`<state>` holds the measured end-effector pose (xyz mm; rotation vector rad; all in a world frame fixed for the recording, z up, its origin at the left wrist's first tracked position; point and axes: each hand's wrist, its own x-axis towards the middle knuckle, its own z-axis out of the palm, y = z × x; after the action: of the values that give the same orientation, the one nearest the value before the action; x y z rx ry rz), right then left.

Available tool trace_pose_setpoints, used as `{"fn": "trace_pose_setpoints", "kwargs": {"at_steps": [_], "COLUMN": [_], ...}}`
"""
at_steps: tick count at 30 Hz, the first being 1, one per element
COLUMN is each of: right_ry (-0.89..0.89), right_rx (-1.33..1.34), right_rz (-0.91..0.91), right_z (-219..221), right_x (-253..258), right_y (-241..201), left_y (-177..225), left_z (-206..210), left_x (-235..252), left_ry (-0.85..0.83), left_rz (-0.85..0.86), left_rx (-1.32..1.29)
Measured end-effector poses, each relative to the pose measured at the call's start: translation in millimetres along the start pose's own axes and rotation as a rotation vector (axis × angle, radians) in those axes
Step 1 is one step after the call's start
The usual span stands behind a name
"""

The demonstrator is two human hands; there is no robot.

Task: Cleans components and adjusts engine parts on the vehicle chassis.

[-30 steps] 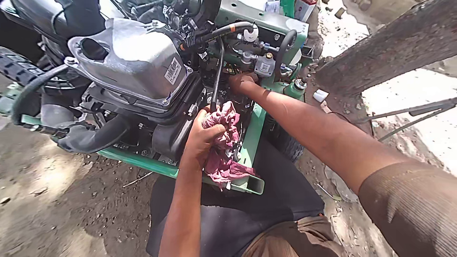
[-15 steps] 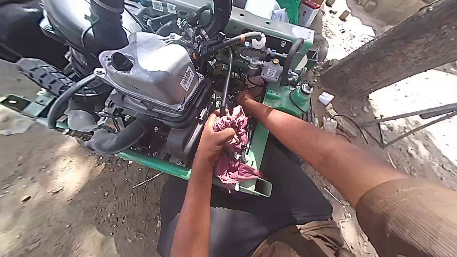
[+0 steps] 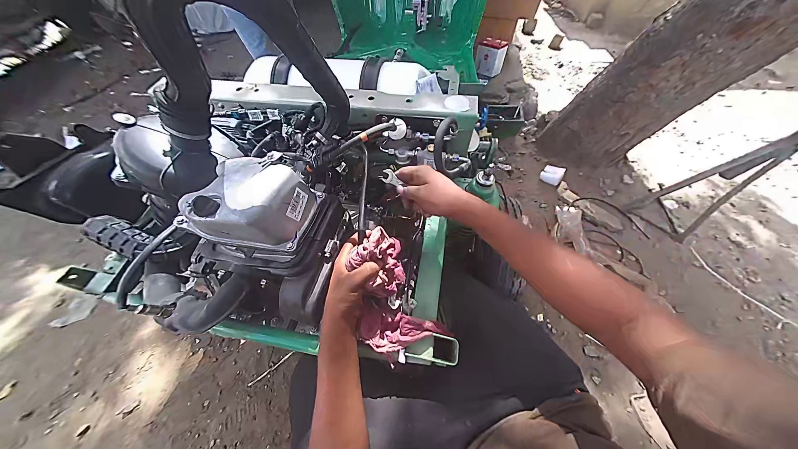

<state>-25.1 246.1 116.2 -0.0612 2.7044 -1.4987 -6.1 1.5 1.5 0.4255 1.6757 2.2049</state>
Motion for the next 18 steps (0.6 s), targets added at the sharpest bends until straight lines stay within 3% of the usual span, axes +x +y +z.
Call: {"fn": "trace_pose_setpoints", "kwargs": {"at_steps": [3,9,15,18], "right_ry": [-0.005,0.052,0.612,0.698], "right_rx": [0.292,0.304,0.88,0.85], "right_rz": [-0.096,0.16,0.601,0.582], "right_z": [-11.4,-36.7,-41.9,-35.6], "right_x": [-97.3,-246.8,-344.2,-360.2], "right_y": [24.4,141.7,212.3,231.2], "left_y": [-1.7,-8.7,11.1,20.9], "left_z": [0.0,3.0,26.2,37.0], "left_x": [-1.5,-0.2,-43.3,-59.8], "left_ry": [-0.044,-0.083,0.087,0.085], "left_rz": [0.017,0.069,0.318,0.447], "left_rx": [0.018,0.115,0.492,0.678]}}
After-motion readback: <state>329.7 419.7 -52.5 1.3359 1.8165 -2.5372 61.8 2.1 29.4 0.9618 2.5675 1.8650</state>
